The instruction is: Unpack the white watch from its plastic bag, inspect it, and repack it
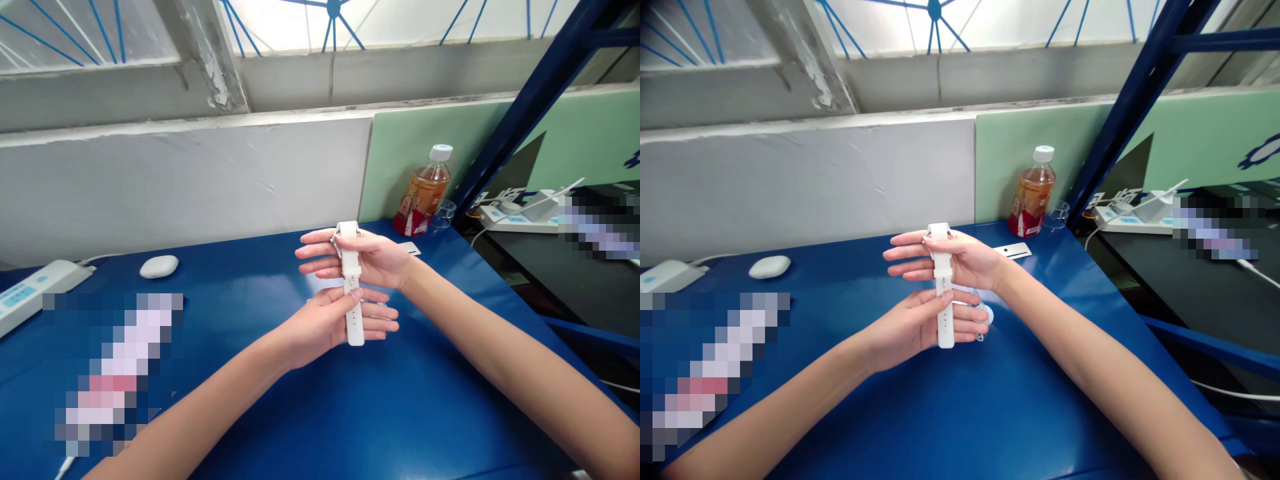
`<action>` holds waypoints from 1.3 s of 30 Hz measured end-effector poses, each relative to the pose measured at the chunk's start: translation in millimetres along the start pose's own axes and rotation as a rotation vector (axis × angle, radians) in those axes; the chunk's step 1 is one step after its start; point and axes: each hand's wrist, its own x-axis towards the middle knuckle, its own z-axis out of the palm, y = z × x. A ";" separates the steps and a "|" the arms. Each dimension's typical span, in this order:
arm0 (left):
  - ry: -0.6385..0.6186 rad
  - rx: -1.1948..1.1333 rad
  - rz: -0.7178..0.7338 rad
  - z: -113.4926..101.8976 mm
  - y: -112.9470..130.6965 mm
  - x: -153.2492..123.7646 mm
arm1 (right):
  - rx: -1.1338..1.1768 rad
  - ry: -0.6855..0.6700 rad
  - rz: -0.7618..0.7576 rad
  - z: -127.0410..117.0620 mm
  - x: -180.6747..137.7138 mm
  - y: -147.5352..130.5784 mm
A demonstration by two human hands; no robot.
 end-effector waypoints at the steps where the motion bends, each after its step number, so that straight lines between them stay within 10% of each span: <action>1: 0.000 -0.002 -0.001 -0.4 -0.4 0.1 | -0.004 -0.001 0.001 0.0 0.1 0.2; 39: 0.076 -0.073 -0.011 -0.5 2.6 -0.2 | -0.079 0.095 -0.162 -6.8 3.6 3.8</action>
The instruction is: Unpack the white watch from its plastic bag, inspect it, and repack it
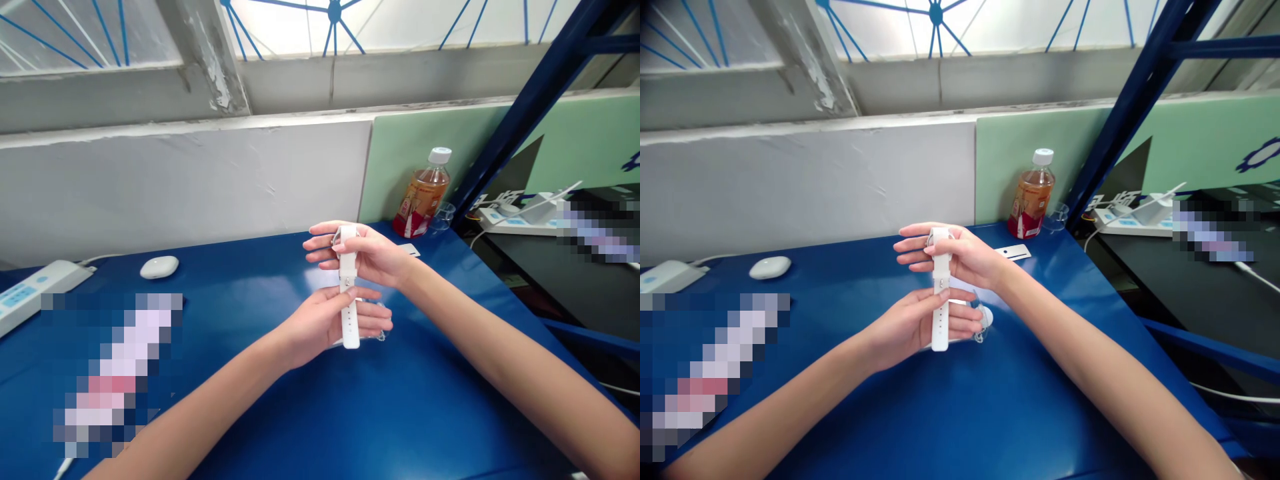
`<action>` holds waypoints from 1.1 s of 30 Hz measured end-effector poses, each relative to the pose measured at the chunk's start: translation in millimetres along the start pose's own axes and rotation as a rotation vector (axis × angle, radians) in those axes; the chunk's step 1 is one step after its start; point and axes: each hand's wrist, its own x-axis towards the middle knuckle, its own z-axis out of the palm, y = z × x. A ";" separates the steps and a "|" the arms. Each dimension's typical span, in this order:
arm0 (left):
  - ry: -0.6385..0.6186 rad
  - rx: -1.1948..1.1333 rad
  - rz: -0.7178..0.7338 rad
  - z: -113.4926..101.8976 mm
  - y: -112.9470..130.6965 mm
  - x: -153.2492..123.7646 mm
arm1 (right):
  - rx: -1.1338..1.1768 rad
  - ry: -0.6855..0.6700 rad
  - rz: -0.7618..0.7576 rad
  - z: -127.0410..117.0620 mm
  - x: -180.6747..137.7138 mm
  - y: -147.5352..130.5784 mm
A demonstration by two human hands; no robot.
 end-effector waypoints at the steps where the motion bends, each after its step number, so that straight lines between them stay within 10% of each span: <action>1: -0.002 0.002 -0.005 0.6 0.4 0.0 | 0.000 0.003 -0.004 0.4 0.0 -0.5; 26: -0.122 -0.120 0.174 -7.9 3.8 2.8 | 0.181 0.245 -0.009 -10.5 0.5 -6.4; 33: 0.119 0.024 0.194 -3.2 1.8 4.4 | 0.123 0.118 -0.018 -12.7 1.3 -0.4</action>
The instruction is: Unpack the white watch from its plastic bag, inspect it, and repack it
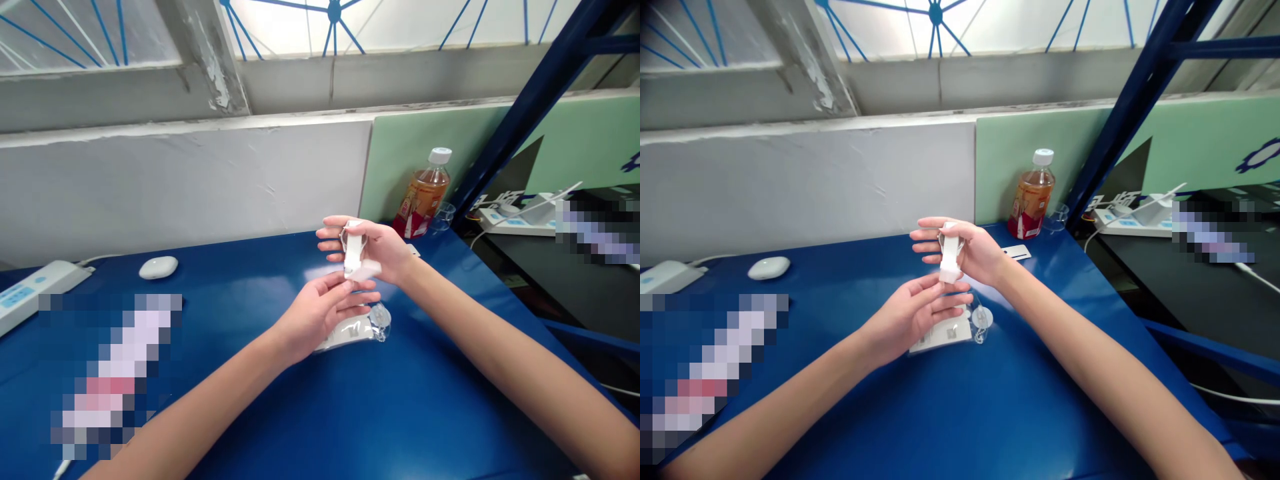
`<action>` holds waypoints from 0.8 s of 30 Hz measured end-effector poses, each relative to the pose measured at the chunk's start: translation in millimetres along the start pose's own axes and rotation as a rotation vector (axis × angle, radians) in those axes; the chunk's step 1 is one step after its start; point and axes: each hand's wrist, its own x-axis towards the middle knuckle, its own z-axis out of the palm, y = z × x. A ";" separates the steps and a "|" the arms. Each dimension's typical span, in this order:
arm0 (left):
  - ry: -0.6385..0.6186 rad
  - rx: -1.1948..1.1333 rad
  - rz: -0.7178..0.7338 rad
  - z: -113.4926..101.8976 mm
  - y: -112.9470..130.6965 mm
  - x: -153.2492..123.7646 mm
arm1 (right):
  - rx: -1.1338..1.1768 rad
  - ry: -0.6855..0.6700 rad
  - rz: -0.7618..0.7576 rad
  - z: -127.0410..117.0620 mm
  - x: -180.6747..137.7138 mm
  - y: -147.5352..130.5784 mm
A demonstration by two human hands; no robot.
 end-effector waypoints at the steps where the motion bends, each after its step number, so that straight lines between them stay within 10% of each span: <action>1: 0.024 0.003 -0.005 0.5 -0.2 0.1 | -0.015 -0.027 0.004 1.1 0.0 0.6; 9: 0.032 -0.011 -0.004 2.2 -2.4 -1.6 | -0.137 -0.121 0.188 12.8 -4.5 -4.9; 24: 0.044 0.148 -0.043 5.2 -1.3 -1.9 | -0.110 -0.093 0.046 21.3 -8.5 -11.7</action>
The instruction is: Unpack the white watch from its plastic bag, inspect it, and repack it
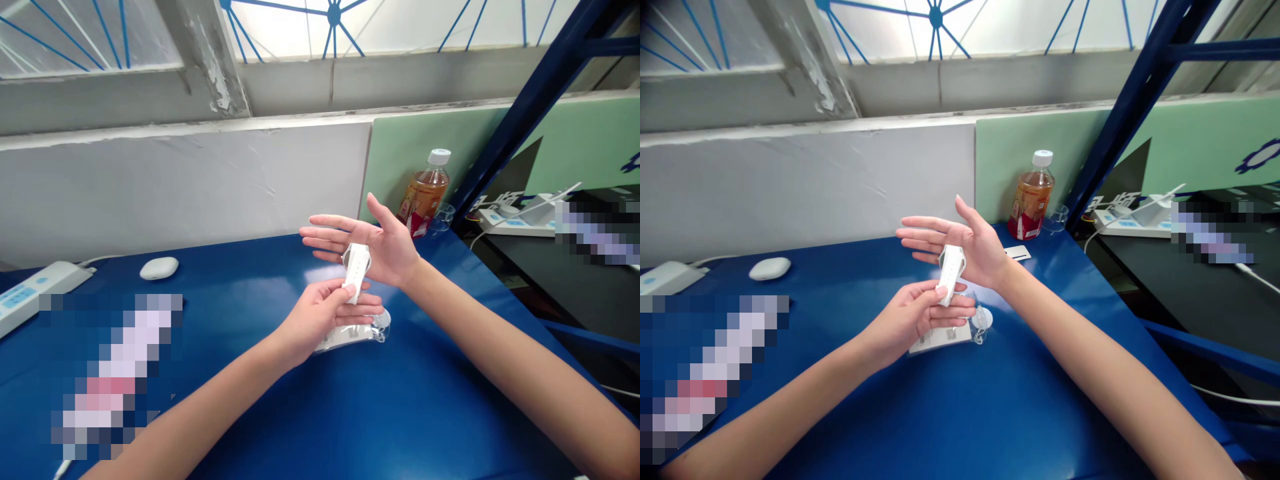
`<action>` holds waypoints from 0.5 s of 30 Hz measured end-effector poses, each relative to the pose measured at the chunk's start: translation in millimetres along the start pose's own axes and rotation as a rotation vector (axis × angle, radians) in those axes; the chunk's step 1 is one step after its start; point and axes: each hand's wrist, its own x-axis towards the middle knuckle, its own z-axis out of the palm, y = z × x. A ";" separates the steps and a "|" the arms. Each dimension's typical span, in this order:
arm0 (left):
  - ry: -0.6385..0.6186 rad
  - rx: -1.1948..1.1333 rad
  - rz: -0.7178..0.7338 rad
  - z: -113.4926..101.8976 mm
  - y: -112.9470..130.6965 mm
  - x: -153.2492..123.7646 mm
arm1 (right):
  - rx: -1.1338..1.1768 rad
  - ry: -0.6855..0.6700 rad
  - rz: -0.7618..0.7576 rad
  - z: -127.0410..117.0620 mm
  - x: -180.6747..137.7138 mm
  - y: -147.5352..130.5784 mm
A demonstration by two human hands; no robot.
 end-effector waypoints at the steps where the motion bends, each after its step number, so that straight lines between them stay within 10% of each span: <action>1: 0.008 0.011 -0.001 -0.3 -0.4 0.3 | 0.008 -0.016 0.003 0.3 -0.3 -0.1; 15: -0.004 0.053 -0.034 0.5 1.6 -1.0 | 0.039 -0.064 0.048 7.3 -1.0 -1.8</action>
